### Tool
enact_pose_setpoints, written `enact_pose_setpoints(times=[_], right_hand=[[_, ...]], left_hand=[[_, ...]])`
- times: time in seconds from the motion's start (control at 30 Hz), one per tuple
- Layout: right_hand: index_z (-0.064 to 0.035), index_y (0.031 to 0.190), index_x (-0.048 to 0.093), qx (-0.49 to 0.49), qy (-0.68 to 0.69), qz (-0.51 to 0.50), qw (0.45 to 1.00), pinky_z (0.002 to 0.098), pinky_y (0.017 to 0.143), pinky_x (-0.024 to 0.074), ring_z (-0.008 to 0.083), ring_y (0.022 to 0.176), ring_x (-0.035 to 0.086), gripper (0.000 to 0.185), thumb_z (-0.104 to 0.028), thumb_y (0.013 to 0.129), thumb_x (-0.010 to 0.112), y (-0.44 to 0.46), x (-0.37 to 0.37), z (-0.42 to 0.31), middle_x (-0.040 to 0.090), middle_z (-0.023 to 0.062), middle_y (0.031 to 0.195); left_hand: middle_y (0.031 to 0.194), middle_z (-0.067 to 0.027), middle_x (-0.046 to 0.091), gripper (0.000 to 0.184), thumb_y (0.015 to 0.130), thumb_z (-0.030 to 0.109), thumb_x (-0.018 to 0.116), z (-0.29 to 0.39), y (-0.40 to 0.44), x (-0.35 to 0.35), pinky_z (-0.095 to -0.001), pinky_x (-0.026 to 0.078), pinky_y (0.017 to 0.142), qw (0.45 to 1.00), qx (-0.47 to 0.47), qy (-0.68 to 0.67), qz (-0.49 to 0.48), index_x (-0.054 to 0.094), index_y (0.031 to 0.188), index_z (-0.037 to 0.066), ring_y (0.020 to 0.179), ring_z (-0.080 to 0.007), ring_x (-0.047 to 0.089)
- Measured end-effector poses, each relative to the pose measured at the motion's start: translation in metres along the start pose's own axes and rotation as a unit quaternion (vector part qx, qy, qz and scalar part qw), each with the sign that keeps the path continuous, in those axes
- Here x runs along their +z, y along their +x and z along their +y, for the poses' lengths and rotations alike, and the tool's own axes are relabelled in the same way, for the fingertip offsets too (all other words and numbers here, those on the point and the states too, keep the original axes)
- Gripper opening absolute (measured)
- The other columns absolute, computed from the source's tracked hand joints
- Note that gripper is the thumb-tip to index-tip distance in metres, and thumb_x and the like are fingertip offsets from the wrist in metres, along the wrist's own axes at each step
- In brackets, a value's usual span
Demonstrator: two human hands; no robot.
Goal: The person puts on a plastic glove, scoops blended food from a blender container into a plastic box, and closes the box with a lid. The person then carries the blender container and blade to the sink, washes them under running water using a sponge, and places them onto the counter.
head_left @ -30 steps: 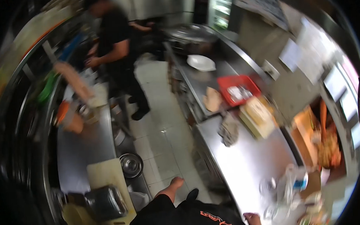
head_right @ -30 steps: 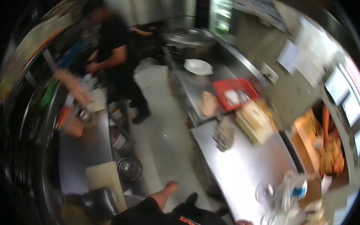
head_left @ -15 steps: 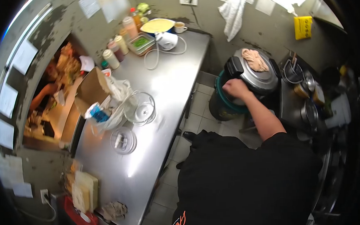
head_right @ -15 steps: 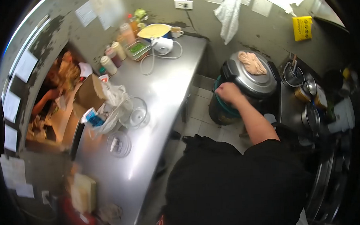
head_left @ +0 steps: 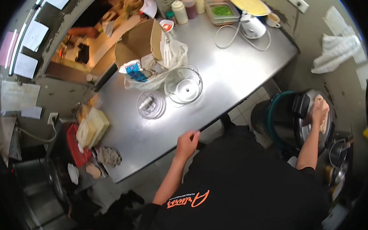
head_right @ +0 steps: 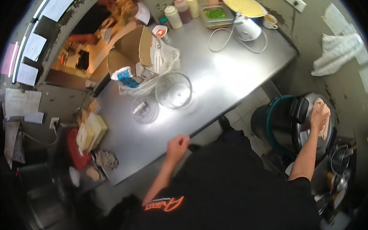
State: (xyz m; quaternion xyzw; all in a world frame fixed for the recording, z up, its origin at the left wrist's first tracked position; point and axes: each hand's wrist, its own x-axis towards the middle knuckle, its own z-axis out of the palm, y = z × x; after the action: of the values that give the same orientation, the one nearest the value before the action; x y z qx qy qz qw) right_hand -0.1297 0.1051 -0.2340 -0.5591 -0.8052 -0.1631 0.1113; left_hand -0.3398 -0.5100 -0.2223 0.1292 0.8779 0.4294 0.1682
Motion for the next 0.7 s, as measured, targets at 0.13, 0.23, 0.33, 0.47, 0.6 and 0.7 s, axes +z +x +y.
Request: enact_pose_setpoints(times=[0.13,0.23,0.33,0.47,0.6,0.7], right_hand=[[-0.0142,0.122,0.059,-0.018,0.121,-0.038,0.992,0.0432,0.085,0.0474,0.0349,0.101,0.061,0.039,-0.037,0.090,0.052,0.049,0.062,0.023,0.061,0.0184,0.118],[-0.0048,0.123,0.057,0.079,0.391,-0.099,0.911,0.0361,0.083,0.0489,0.0265,0.097,0.064,0.043,-0.035,0.093,0.050,0.082,0.013,-0.030,0.064,0.0139,0.113],[0.0000,0.127,0.053,0.071,0.695,-0.247,0.671,0.0371,0.086,0.0503,0.0257,0.099,0.063,0.043,-0.031,0.098,0.045,0.083,-0.062,-0.120,0.061,0.0148,0.120],[0.0009,0.134,0.043,0.099,0.830,-0.417,0.356,0.0351,0.087,0.0525,0.0223,0.105,0.061,0.043,-0.025,0.100,0.040,0.030,-0.170,-0.199,0.056,0.0140,0.125],[0.0012,0.135,0.043,-0.019,0.848,-0.402,0.344,0.0346,0.093,0.0494,0.0209,0.106,0.060,0.044,-0.025,0.099,0.042,-0.025,-0.208,-0.259,0.056,0.0126,0.124],[0.0002,0.132,0.047,-0.221,0.730,-0.443,0.470,0.0357,0.094,0.0467,0.0198,0.110,0.057,0.046,-0.027,0.096,0.052,-0.075,-0.244,-0.307,0.055,0.0123,0.126]], left_hand=[[0.082,-0.0093,0.061,0.018,0.078,0.014,0.069,0.070,0.073,0.000,-0.0350,0.044,0.075,0.936,0.185,0.155,0.256,0.061,0.092,0.005,0.084,-0.0267,0.059],[0.085,-0.0118,0.064,0.025,0.080,0.022,0.068,0.080,0.126,0.003,-0.0384,0.047,0.075,0.941,0.120,0.269,0.168,0.062,0.098,0.005,0.084,-0.0305,0.061],[0.087,-0.0150,0.066,0.028,0.082,0.029,0.066,0.073,0.153,0.012,-0.0416,0.049,0.076,0.939,-0.060,0.335,-0.046,0.065,0.094,0.004,0.086,-0.0328,0.063],[0.089,-0.0196,0.068,0.027,0.085,0.028,0.062,0.082,0.162,0.009,-0.0404,0.051,0.077,0.970,-0.041,0.231,-0.063,0.067,0.088,0.002,0.083,-0.0333,0.065],[0.092,-0.0137,0.070,0.027,0.085,0.024,0.064,0.101,0.153,-0.002,-0.0349,0.052,0.077,0.957,-0.080,-0.274,-0.051,0.066,0.100,0.001,0.085,-0.0272,0.067],[0.093,-0.0078,0.070,0.033,0.086,0.023,0.067,0.122,0.149,-0.004,-0.0325,0.052,0.079,0.908,-0.093,-0.402,-0.070,0.063,0.108,0.000,0.091,-0.0227,0.066]])
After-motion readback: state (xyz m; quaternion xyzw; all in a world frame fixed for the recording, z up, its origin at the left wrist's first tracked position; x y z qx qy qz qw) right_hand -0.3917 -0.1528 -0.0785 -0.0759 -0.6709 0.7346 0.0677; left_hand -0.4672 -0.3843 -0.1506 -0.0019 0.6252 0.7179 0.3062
